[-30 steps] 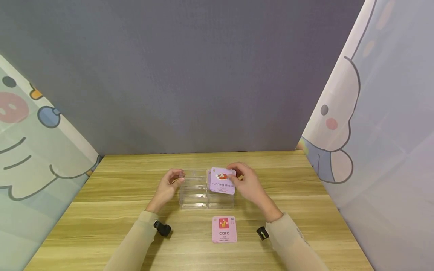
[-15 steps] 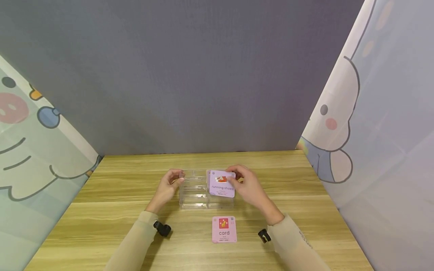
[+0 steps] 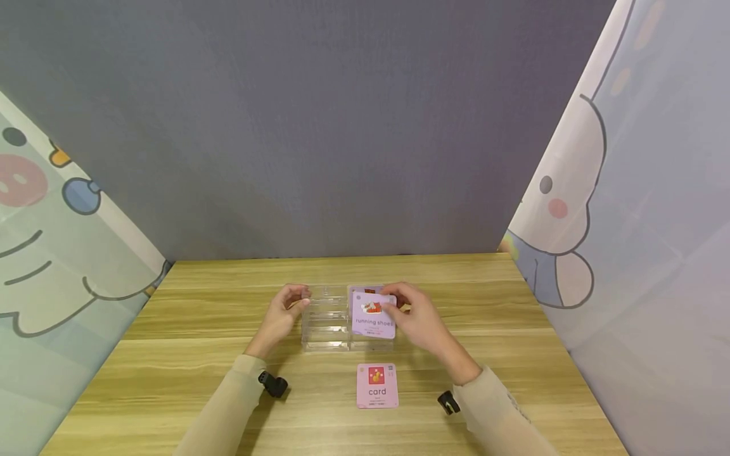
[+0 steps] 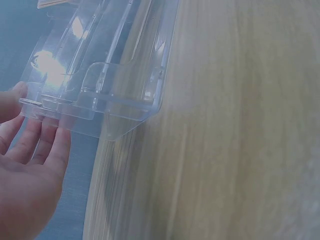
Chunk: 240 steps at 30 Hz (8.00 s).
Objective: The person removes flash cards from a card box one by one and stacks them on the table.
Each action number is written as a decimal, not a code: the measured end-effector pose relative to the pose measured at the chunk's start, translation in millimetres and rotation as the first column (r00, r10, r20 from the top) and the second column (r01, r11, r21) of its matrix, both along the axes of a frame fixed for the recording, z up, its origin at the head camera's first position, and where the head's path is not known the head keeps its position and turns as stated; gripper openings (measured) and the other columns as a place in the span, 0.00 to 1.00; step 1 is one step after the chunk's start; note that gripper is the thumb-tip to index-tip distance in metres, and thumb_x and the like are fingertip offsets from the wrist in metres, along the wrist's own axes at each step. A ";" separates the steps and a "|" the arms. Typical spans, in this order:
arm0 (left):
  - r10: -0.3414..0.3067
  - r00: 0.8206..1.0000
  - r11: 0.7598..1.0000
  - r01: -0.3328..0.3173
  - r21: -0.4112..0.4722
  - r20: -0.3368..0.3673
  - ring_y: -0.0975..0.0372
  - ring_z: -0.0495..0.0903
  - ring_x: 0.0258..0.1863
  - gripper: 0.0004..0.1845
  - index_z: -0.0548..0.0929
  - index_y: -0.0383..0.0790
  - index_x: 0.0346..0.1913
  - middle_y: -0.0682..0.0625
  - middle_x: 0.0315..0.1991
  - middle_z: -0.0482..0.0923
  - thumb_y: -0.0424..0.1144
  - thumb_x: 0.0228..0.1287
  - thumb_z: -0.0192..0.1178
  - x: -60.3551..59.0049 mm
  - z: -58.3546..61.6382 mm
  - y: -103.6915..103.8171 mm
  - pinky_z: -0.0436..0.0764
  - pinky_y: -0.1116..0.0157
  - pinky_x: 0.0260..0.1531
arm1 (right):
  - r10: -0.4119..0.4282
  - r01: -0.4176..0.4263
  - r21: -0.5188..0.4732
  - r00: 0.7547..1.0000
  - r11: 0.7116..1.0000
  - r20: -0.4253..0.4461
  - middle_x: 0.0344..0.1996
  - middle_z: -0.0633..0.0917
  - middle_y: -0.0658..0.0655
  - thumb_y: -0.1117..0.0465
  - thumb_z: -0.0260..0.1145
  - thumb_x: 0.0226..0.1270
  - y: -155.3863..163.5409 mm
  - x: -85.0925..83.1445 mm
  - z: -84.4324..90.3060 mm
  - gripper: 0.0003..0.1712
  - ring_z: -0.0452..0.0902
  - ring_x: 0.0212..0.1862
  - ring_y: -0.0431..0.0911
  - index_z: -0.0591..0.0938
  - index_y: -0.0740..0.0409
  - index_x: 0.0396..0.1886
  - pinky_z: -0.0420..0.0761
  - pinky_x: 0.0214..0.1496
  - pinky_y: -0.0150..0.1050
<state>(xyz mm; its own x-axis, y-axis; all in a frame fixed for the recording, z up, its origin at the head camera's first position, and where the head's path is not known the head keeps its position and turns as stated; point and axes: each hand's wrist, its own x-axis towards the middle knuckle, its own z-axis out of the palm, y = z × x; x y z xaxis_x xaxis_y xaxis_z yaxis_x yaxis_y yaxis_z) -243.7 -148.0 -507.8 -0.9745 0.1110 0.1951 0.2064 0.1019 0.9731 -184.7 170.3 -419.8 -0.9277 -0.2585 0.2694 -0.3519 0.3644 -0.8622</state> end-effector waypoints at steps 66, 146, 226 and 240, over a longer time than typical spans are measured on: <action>0.019 1.000 1.000 -0.019 -0.017 -0.009 0.46 0.76 0.59 0.16 0.74 0.27 0.59 0.33 0.57 0.77 0.24 0.71 0.59 -0.9 -0.3 0.0 0.78 0.60 0.61 | 0.154 -0.140 -0.071 0.958 0.988 0.240 0.43 0.84 0.63 0.71 0.67 0.67 10.0 33.3 -38.2 0.14 0.81 0.37 0.48 0.80 0.66 0.52 0.87 0.30 0.45; 0.017 1.000 0.999 -0.016 -0.027 0.007 0.48 0.76 0.59 0.15 0.75 0.29 0.58 0.36 0.56 0.78 0.26 0.72 0.59 -2.2 -0.9 -1.8 0.77 0.59 0.61 | -0.028 0.035 0.441 0.999 0.897 -0.022 0.32 0.77 0.46 0.71 0.75 0.55 -11.4 51.5 -69.0 0.12 0.69 0.33 0.37 0.85 0.60 0.39 0.74 0.32 0.32; -0.004 1.000 1.000 0.004 -0.008 0.004 0.44 0.74 0.62 0.16 0.73 0.26 0.60 0.30 0.58 0.75 0.25 0.73 0.58 -2.1 -1.2 -1.5 0.75 0.58 0.63 | -0.042 0.104 0.543 0.991 0.833 -0.125 0.32 0.82 0.47 0.66 0.74 0.62 -17.3 30.2 -37.7 0.06 0.76 0.34 0.38 0.86 0.55 0.37 0.80 0.34 0.33; 0.010 1.000 1.000 -0.010 -0.020 -0.012 0.45 0.76 0.60 0.15 0.74 0.26 0.59 0.32 0.57 0.76 0.25 0.72 0.58 -1.3 -2.5 -0.7 0.77 0.60 0.61 | -0.112 0.184 0.489 0.979 0.853 -0.171 0.32 0.82 0.47 0.65 0.74 0.63 -19.5 21.8 -25.0 0.07 0.76 0.35 0.40 0.86 0.58 0.40 0.81 0.36 0.36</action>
<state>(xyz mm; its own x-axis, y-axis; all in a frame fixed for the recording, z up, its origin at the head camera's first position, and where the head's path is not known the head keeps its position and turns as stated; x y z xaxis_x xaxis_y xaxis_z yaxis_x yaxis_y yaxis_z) -245.1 -148.7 -510.3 -0.9732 0.1050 0.2047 0.2170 0.1234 0.9683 -162.9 150.9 -444.7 -0.9309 -0.2535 0.2629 -0.3561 0.7902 -0.4988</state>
